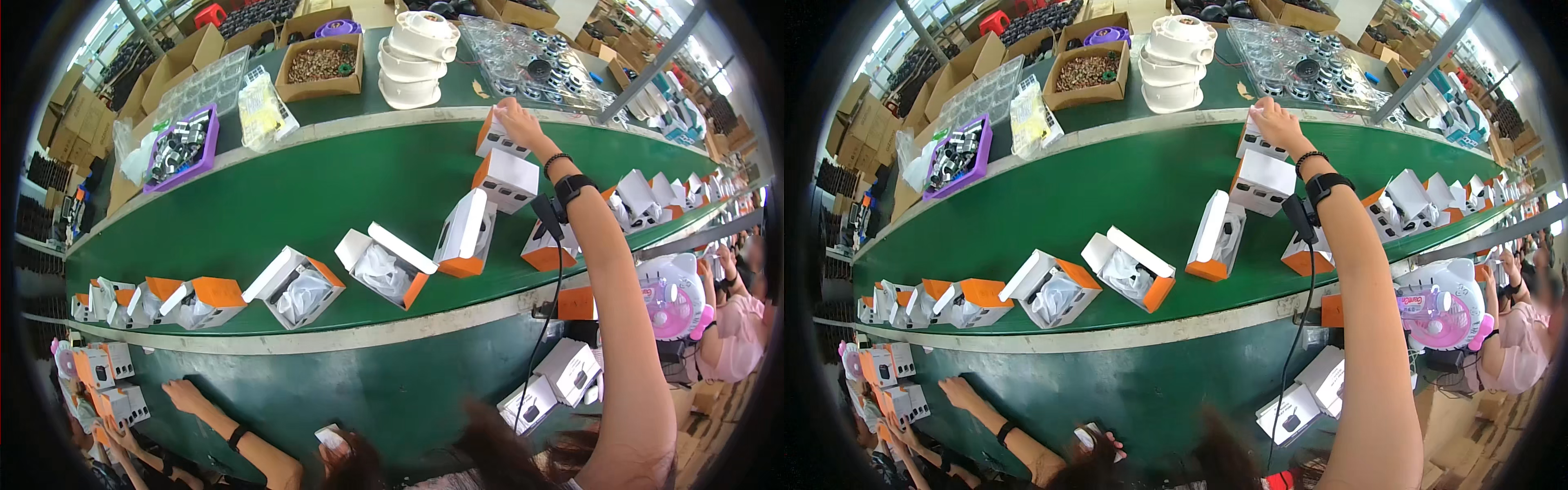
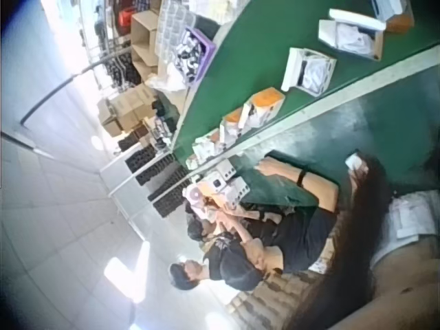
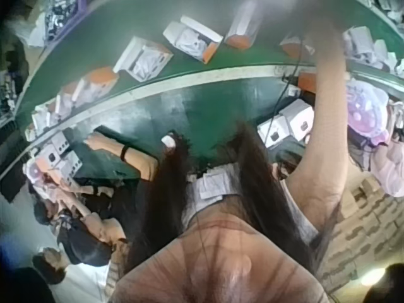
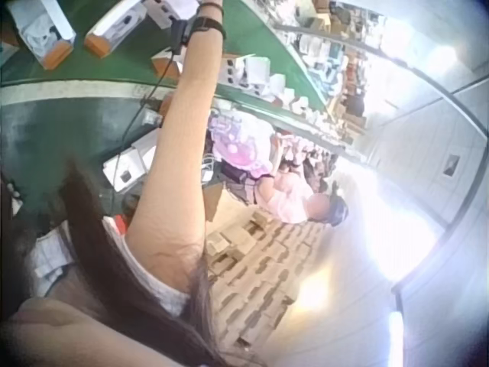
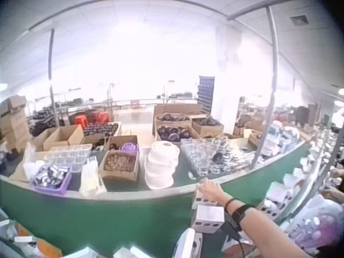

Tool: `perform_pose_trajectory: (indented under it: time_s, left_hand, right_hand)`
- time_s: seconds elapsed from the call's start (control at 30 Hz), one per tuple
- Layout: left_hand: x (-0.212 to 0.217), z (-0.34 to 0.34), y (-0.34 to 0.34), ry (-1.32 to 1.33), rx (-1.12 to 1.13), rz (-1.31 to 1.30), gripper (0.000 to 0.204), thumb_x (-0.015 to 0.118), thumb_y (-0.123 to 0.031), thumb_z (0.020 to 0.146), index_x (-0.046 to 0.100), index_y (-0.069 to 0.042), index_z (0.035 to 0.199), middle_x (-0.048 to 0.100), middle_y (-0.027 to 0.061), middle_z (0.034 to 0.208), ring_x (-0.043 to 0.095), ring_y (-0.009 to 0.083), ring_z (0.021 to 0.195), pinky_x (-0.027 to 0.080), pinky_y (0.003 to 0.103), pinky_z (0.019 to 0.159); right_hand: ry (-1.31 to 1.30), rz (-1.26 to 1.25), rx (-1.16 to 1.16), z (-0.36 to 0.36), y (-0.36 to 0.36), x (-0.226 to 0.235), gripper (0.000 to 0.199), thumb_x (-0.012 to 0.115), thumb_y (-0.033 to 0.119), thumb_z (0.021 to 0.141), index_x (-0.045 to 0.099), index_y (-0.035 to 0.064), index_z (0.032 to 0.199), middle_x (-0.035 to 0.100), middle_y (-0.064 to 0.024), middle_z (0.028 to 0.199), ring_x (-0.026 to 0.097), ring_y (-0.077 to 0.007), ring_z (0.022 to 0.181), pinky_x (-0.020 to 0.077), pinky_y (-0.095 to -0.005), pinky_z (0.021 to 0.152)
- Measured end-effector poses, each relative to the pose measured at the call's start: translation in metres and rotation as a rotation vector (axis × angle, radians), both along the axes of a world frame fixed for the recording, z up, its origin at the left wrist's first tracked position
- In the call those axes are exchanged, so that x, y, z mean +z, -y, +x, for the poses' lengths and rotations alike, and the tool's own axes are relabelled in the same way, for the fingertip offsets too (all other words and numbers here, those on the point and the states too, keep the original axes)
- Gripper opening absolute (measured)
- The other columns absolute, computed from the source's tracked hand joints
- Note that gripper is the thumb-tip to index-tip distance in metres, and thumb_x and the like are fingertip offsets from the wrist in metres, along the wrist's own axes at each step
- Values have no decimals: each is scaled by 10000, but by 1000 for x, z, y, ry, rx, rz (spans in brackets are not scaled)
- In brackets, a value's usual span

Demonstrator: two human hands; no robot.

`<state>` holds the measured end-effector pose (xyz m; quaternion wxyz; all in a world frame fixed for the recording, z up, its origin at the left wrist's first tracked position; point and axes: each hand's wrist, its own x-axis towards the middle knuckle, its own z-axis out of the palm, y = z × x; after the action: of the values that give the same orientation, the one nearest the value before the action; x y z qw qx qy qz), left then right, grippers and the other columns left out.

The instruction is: Packing electronic devices, cables, and manuals into product boxes on an assembly line.

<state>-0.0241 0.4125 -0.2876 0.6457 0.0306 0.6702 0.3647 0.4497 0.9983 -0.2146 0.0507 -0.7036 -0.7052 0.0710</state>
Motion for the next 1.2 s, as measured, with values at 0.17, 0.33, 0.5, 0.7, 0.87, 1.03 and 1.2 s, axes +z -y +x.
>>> perform_pose_trajectory:
  time_s: [0.17, 0.33, 0.5, 0.7, 0.87, 1.03, 1.2]
  left_hand:
    - [-38, 9, -29, 2, 0, 4, 339, 716, -52, 778, 546, 6, 1065, 641, 116, 903, 643, 200, 704, 548, 306, 586]
    - [-66, 29, -68, 20, -21, 27, 358, 717, -44, 772, 539, 14, 1077, 640, 124, 915, 647, 204, 711, 550, 309, 597]
    - [-83, 61, -104, 39, -48, 64, 377, 717, -36, 766, 532, 21, 1089, 640, 131, 927, 650, 208, 718, 551, 313, 607]
    - [-102, 91, -135, 49, -69, 116, 400, 718, -26, 758, 524, 30, 1104, 640, 140, 941, 653, 212, 727, 552, 316, 621]
    - [-116, 122, -153, 90, -97, 153, 419, 718, -17, 752, 517, 37, 1116, 640, 148, 952, 657, 216, 735, 553, 320, 631]
    - [-122, 153, -171, 86, -100, 199, 439, 719, -9, 745, 510, 44, 1127, 639, 155, 964, 660, 220, 742, 554, 323, 642]
    - [-115, 175, -186, 106, -112, 257, 458, 719, -1, 739, 503, 51, 1139, 639, 163, 976, 663, 224, 749, 555, 326, 653]
  right_hand:
    - [96, 144, -7, 7, -22, -68, 459, 343, 411, 968, 382, 186, 1366, 482, -86, 1296, 457, -308, 1209, 321, -490, 1005]
    - [194, -59, 66, 49, -59, -71, 570, 473, 306, 895, 318, 170, 1426, 413, -113, 1388, 391, -304, 1285, 319, -460, 1039]
    - [-554, -487, 31, 108, -86, -51, 734, 622, 106, 783, 318, 141, 1451, 421, -143, 1397, 444, -259, 1232, 336, -323, 1041]
    - [-357, -383, 87, 144, -99, -61, 746, 642, 102, 771, 344, 232, 1443, 465, -115, 1361, 480, -247, 1192, 360, -333, 1020]
    - [-289, -301, -3, 190, -103, -110, 774, 587, 565, 811, 286, 259, 1454, 451, -157, 1366, 448, -306, 1246, 327, -400, 1049]
    - [-739, -395, -79, 208, -101, -101, 698, 547, 350, 797, 308, 262, 1447, 462, -145, 1318, 472, -288, 1176, 377, -368, 990]
    - [-506, -384, 19, 240, -94, -73, 885, 648, 14, 596, 349, 177, 1413, 504, -124, 1260, 505, -262, 1118, 398, -339, 967]
